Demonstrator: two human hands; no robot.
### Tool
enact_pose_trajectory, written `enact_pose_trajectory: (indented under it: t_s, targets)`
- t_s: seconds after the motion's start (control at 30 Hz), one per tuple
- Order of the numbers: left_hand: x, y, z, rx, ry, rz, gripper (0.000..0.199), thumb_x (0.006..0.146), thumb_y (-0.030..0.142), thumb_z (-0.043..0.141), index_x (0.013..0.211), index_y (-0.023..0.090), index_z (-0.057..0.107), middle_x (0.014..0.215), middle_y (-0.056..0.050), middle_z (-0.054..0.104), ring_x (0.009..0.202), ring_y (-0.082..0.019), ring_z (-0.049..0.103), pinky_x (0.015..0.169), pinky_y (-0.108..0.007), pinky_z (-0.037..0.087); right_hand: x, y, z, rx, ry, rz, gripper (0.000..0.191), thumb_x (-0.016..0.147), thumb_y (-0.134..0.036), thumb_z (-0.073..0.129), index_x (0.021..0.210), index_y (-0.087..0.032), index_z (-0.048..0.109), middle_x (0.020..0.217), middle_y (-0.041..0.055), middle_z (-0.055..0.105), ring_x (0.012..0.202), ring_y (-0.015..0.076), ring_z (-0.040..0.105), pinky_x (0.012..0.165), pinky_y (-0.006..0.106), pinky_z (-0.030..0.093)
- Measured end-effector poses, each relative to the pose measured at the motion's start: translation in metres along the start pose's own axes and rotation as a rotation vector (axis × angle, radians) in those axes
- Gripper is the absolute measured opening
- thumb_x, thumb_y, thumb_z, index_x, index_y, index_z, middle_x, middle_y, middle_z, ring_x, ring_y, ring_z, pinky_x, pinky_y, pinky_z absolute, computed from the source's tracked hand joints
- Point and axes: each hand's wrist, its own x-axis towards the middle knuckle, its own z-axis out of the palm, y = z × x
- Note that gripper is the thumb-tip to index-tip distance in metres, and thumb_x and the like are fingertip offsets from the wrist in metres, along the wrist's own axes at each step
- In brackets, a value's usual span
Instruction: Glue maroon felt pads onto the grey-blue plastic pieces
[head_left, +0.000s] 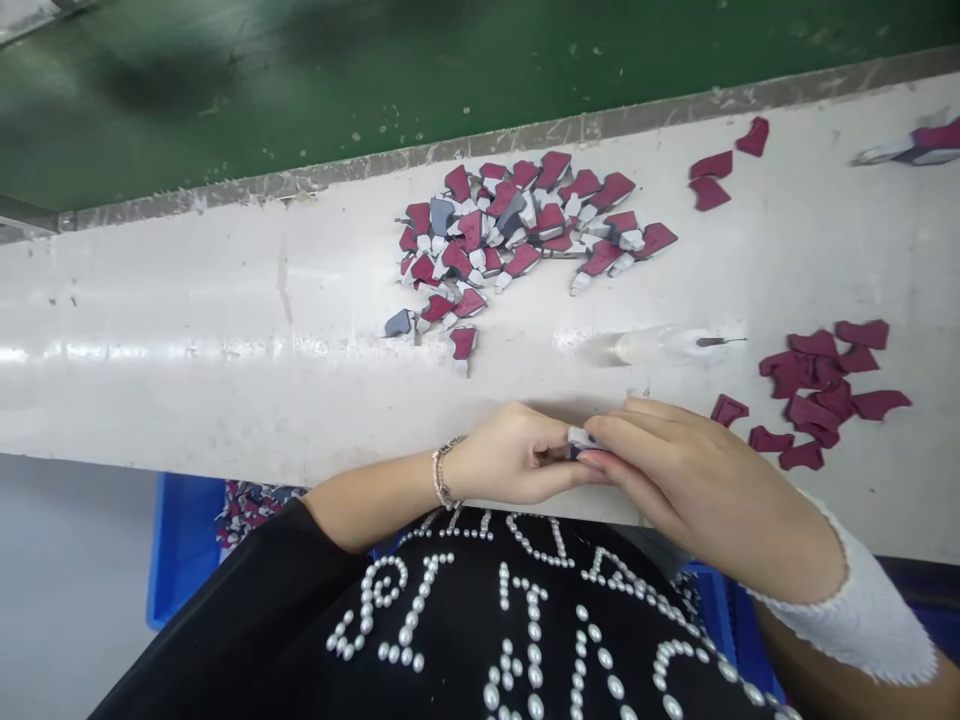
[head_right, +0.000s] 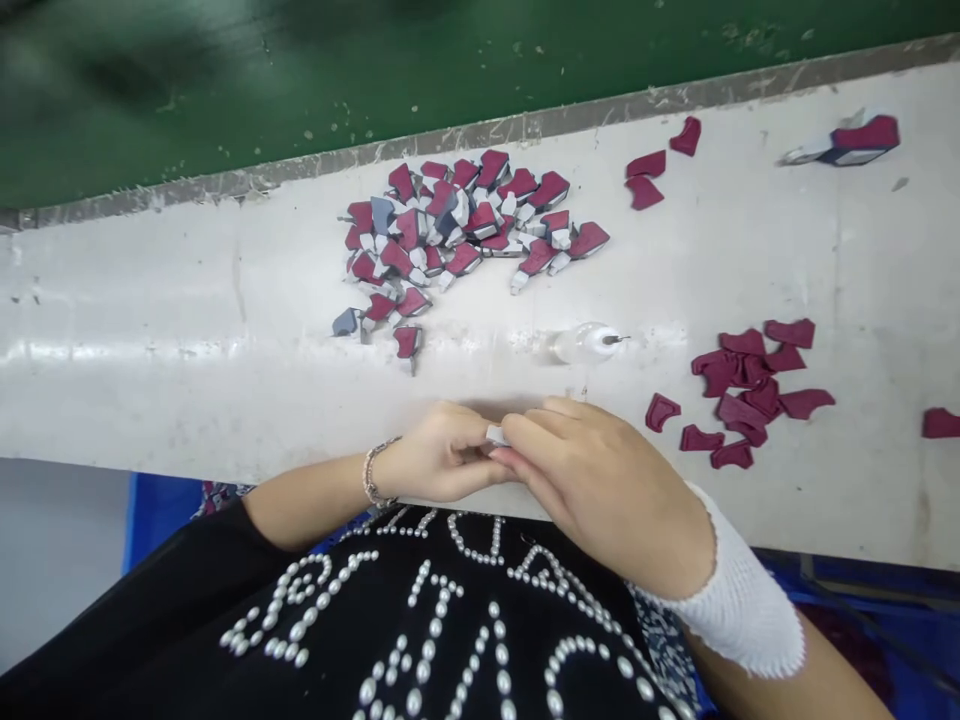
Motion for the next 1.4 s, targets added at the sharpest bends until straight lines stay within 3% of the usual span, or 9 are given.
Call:
enact_pose_trajectory:
  t_s: [0.17,0.53,0.67,0.83,0.97,1.07,1.17,1.3,1.4]
  targets:
    - [0.001,0.012,0.003,-0.051,-0.091,-0.158,0.039,0.093,0.045,0.065,0.071,0.014,0.068,0.06,0.001,0.061,0.054,-0.007,0.051,0.053,-0.019,0.041,-0.007,-0.009,-0.006,-0.093,0.019,0.06,0.041,0.11,-0.042,0.034,0.08,-0.021,0.054,0.068,0.0001,0.057,0.062,0.016,0.058,0.056,0.028,0.039]
    - [-0.033,0.03,0.013,-0.131,-0.012,-0.135,0.044,0.087,0.055,0.068,0.074,0.014,0.074,0.069,-0.005,0.073,0.061,-0.012,0.064,0.059,-0.021,0.049,-0.017,-0.04,-0.008,-0.176,-0.019,0.061,0.053,0.107,-0.054,0.032,0.068,-0.024,0.053,0.063,0.0014,0.065,0.058,0.0188,0.063,0.054,0.03,0.037]
    - [-0.034,0.025,0.024,-0.211,0.12,-0.321,0.063,0.084,0.072,0.061,0.088,0.011,0.075,0.08,-0.009,0.076,0.061,-0.013,0.063,0.062,-0.025,0.054,-0.001,-0.041,-0.002,-0.135,-0.014,0.122,0.047,0.108,-0.047,0.033,0.071,-0.024,0.052,0.068,-0.0004,0.068,0.067,0.0188,0.067,0.061,0.029,0.042]
    - [-0.02,0.027,0.014,0.031,0.217,-0.326,0.058,0.092,0.066,0.053,0.088,0.012,0.075,0.081,-0.009,0.078,0.056,-0.013,0.062,0.057,-0.026,0.052,0.006,-0.028,-0.012,-0.106,0.084,0.208,0.046,0.103,-0.052,0.036,0.07,-0.025,0.056,0.072,0.0011,0.071,0.072,0.0223,0.07,0.066,0.032,0.047]
    - [-0.025,0.037,-0.019,0.381,0.466,-0.354,0.039,0.091,0.055,0.062,0.094,0.018,0.075,0.097,-0.009,0.078,0.093,-0.023,0.071,0.09,-0.038,0.056,-0.016,-0.001,-0.029,-0.104,0.281,0.399,0.052,0.099,-0.065,0.035,0.072,-0.026,0.056,0.061,0.005,0.063,0.057,0.028,0.065,0.057,0.039,0.049]
    - [-0.029,0.037,-0.045,0.626,0.743,-0.426,0.035,0.098,0.043,0.051,0.114,0.019,0.071,0.143,-0.013,0.063,0.138,-0.031,0.051,0.12,-0.052,0.035,-0.008,0.02,-0.028,-0.062,0.403,0.429,0.044,0.092,-0.063,0.047,0.097,-0.022,0.063,0.096,0.0135,0.072,0.065,0.0272,0.067,0.065,0.042,0.055]
    - [-0.021,0.025,-0.054,0.754,0.896,-0.546,0.047,0.101,0.036,0.042,0.137,0.012,0.06,0.162,-0.02,0.04,0.152,-0.039,0.033,0.124,-0.063,0.023,0.015,0.032,-0.015,-0.005,0.428,0.362,0.04,0.09,-0.056,0.049,0.107,-0.023,0.062,0.115,0.0121,0.071,0.071,0.0224,0.066,0.074,0.039,0.056]
    - [-0.002,0.008,-0.048,0.845,0.837,-0.569,0.099,0.081,0.063,0.069,0.163,0.026,0.027,0.173,-0.016,0.018,0.157,-0.049,0.018,0.122,-0.073,0.019,0.02,0.045,-0.014,-0.025,0.433,0.404,0.036,0.093,-0.055,0.047,0.103,-0.023,0.062,0.075,0.0018,0.07,0.065,0.0234,0.067,0.07,0.039,0.056]
    - [0.009,0.005,-0.051,0.913,0.721,-0.529,0.111,0.07,0.071,0.075,0.162,0.038,0.023,0.175,-0.012,0.008,0.156,-0.056,0.009,0.118,-0.08,0.017,-0.001,0.053,-0.036,-0.123,0.417,0.475,0.035,0.097,-0.054,0.043,0.098,-0.026,0.065,0.073,0.0027,0.071,0.068,0.028,0.07,0.068,0.042,0.058]
